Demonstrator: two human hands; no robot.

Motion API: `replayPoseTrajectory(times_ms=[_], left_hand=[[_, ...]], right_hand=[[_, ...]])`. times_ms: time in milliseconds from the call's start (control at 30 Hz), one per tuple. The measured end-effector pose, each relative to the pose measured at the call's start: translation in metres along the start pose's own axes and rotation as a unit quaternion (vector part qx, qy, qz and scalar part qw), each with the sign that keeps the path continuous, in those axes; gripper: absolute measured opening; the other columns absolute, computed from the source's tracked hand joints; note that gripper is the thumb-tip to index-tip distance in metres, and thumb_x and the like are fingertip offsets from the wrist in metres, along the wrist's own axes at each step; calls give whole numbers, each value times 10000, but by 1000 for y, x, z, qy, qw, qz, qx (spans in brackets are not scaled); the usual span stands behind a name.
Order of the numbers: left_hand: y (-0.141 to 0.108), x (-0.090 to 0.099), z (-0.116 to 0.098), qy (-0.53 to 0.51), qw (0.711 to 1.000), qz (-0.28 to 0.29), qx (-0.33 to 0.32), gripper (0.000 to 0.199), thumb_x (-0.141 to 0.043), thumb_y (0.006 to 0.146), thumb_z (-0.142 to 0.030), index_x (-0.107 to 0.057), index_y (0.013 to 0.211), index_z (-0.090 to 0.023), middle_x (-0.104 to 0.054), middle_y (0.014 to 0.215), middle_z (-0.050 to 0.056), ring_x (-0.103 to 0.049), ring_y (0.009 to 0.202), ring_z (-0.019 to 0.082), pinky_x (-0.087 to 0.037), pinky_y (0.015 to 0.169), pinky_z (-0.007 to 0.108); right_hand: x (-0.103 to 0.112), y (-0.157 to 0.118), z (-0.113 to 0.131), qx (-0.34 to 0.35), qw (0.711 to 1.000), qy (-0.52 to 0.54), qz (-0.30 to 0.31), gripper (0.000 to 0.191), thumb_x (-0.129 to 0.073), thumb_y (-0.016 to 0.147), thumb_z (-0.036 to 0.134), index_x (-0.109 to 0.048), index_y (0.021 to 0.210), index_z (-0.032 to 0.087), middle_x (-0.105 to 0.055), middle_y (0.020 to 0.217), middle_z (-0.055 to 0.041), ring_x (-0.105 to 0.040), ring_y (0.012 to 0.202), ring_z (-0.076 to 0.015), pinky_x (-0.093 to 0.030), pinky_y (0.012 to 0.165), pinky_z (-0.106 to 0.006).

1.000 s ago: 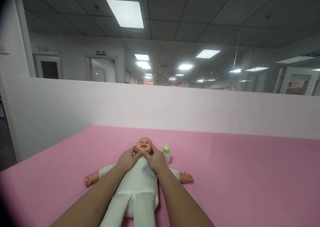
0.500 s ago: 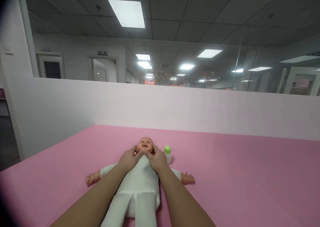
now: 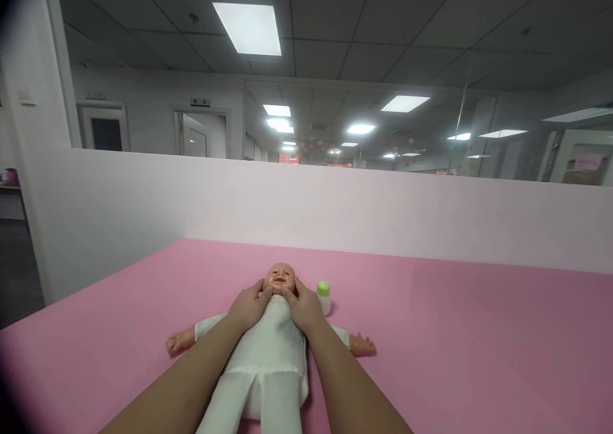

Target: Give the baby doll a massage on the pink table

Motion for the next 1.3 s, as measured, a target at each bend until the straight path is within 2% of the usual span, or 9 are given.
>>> replayPoseTrajectory(times_ms=[200, 367, 533, 633, 700, 800, 867, 1000, 1300], left_hand=[[0, 0, 2, -1, 1000, -8, 3, 597, -295, 1040, -590, -619, 1372, -214, -671, 1391, 147, -624, 1283, 310, -451, 1012, 369], [0, 0, 1, -10, 1000, -6, -6, 609, -263, 1050, -577, -617, 1374, -203, -689, 1360, 156, -636, 1261, 321, -456, 1014, 395], [-1, 2, 1, -8, 1000, -9, 11, 616, -307, 1039, -585, -592, 1414, -189, -648, 1420, 163, -594, 1327, 317, -439, 1045, 385], [-3, 3, -1, -8, 1000, -5, 12, 590, -315, 1039, -580, -611, 1385, -206, -671, 1392, 148, -610, 1305, 310, -453, 1013, 366], [-4, 4, -4, -6, 1000, -2, 4, 588, -294, 1043, -582, -633, 1342, -207, -694, 1355, 149, -637, 1260, 309, -465, 976, 361], [-5, 4, -4, -5, 1000, -2, 0, 593, -299, 1030, -622, -653, 1272, -212, -742, 1246, 146, -683, 1144, 317, -481, 884, 362], [-5, 4, -4, -8, 1000, 1, 0, 583, -358, 1001, -663, -655, 1238, -222, -766, 1164, 129, -704, 1054, 314, -480, 824, 353], [-5, 4, -4, -11, 1000, 3, -1, 567, -465, 951, -689, -654, 1224, -228, -774, 1104, 108, -706, 974, 295, -466, 777, 328], [-4, 3, -2, -21, 1000, 1, 6, 593, -478, 939, -707, -648, 1260, -237, -768, 1140, 103, -708, 984, 286, -467, 768, 321]], right_hand=[[-5, 4, -11, -6, 1000, 0, 1, 656, -446, 1024, 599, -553, 1503, 164, -581, 1485, -116, -538, 1395, -285, -400, 1175, -415], [-6, 5, -12, -16, 1000, 0, -10, 676, -391, 1034, 605, -569, 1488, 137, -599, 1462, -132, -537, 1397, -280, -386, 1191, -420], [-5, 4, -10, -10, 1000, 16, -17, 671, -400, 1028, 619, -593, 1467, 149, -610, 1451, -129, -547, 1388, -278, -392, 1185, -416], [-2, 2, -5, -1, 1000, 19, -23, 645, -424, 1021, 637, -638, 1421, 179, -669, 1381, -118, -605, 1319, -290, -439, 1133, -412], [0, -1, 1, 9, 1000, 18, -21, 593, -475, 1007, 636, -673, 1371, 212, -734, 1268, -96, -680, 1191, -293, -502, 1036, -401], [2, -4, 11, 22, 1000, 15, -16, 522, -584, 962, 612, -699, 1306, 238, -780, 1115, -67, -728, 1006, -282, -541, 891, -369], [3, -6, 15, 21, 1000, 15, -14, 526, -636, 929, 611, -699, 1297, 239, -784, 1074, -62, -728, 954, -278, -540, 851, -357], [3, -7, 17, 9, 1000, 16, -5, 589, -667, 901, 634, -678, 1331, 231, -779, 1066, -65, -719, 933, -275, -533, 819, -354], [3, -6, 15, -9, 1000, 25, -10, 611, -695, 878, 646, -668, 1334, 240, -772, 1098, -72, -716, 960, -279, -533, 823, -351]])
Point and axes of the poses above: each hand's wrist, its own y-axis towards the middle knuckle, its own x-axis out of the back of the hand, z = x × y, the point moved 8 cm from there along y, towards the middle knuckle
